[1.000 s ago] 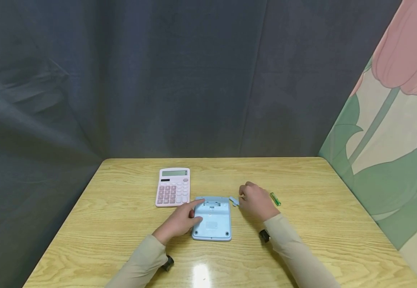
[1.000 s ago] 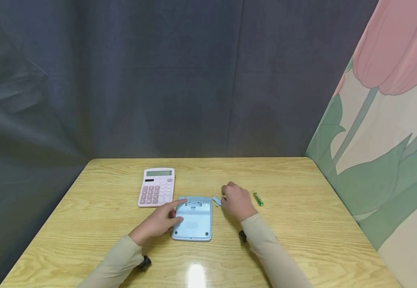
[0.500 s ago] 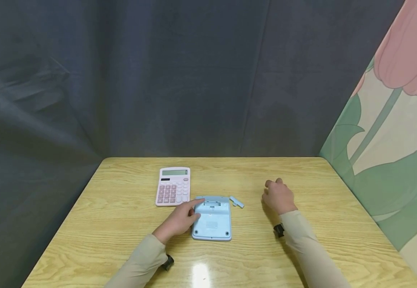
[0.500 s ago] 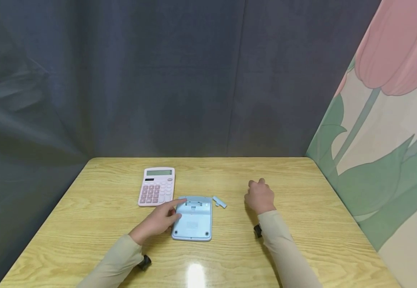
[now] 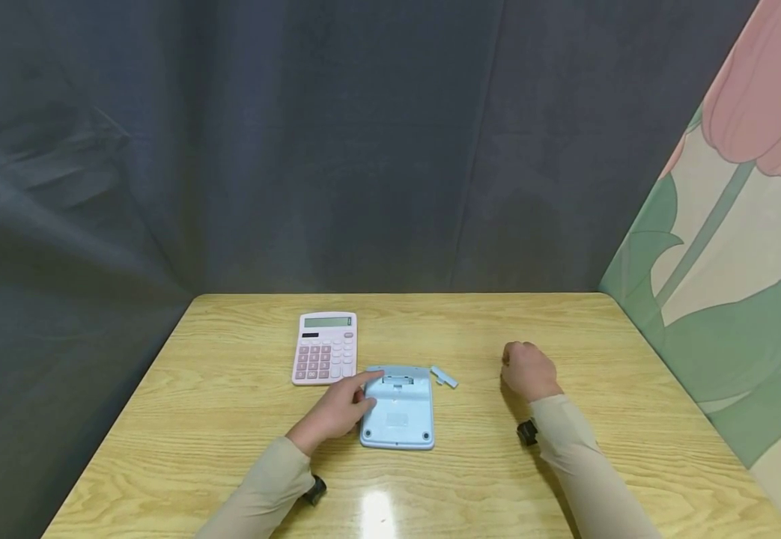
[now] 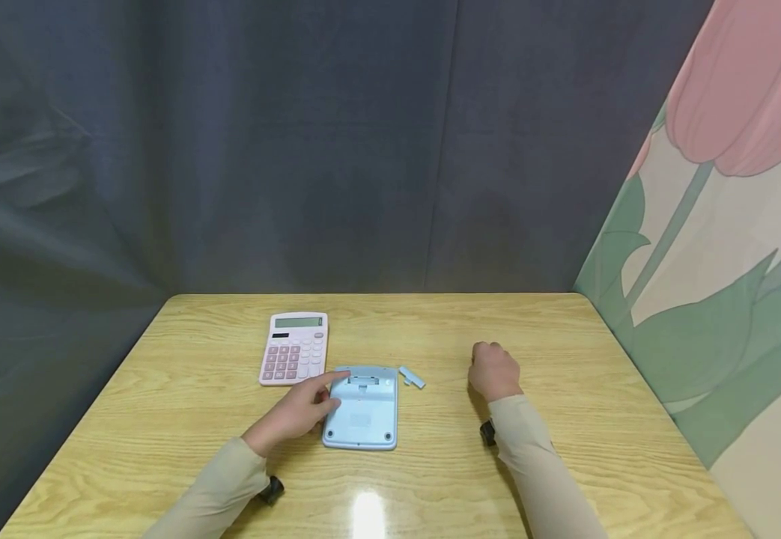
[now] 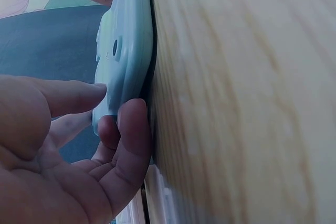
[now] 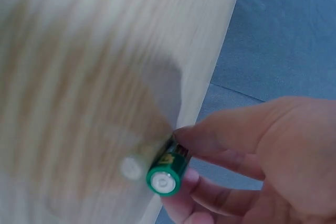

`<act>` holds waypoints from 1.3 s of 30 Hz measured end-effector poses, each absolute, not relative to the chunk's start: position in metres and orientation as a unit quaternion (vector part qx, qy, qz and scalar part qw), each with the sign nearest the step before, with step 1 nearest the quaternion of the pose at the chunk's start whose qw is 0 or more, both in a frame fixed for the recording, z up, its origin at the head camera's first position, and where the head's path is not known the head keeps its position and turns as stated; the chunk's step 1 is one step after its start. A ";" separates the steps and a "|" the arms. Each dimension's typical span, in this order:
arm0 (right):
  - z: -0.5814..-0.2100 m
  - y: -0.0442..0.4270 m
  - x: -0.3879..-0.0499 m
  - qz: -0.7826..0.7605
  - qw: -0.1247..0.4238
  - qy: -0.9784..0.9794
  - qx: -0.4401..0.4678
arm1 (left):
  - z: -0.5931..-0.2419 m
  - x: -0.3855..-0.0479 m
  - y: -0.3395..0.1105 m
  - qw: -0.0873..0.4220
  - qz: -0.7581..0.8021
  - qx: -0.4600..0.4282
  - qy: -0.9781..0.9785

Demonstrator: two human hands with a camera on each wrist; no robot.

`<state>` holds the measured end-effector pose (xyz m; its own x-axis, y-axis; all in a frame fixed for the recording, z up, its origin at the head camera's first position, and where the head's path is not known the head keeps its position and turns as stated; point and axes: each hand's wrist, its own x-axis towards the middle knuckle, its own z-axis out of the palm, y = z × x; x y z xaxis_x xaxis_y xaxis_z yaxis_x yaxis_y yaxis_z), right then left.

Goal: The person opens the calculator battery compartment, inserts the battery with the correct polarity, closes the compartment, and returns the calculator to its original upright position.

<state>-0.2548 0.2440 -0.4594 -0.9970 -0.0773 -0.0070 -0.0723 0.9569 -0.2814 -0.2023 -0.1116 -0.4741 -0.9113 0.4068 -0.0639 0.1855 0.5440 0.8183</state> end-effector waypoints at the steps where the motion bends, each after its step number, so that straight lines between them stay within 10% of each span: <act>1: -0.460 0.244 -0.255 -0.146 0.009 0.989 -0.036 | -0.474 -0.202 -0.111 0.125 0.447 0.170 0.869; 39: -0.442 0.114 -0.235 -0.342 -0.100 0.892 -0.280 | -0.475 -0.207 -0.110 0.138 0.474 0.142 0.858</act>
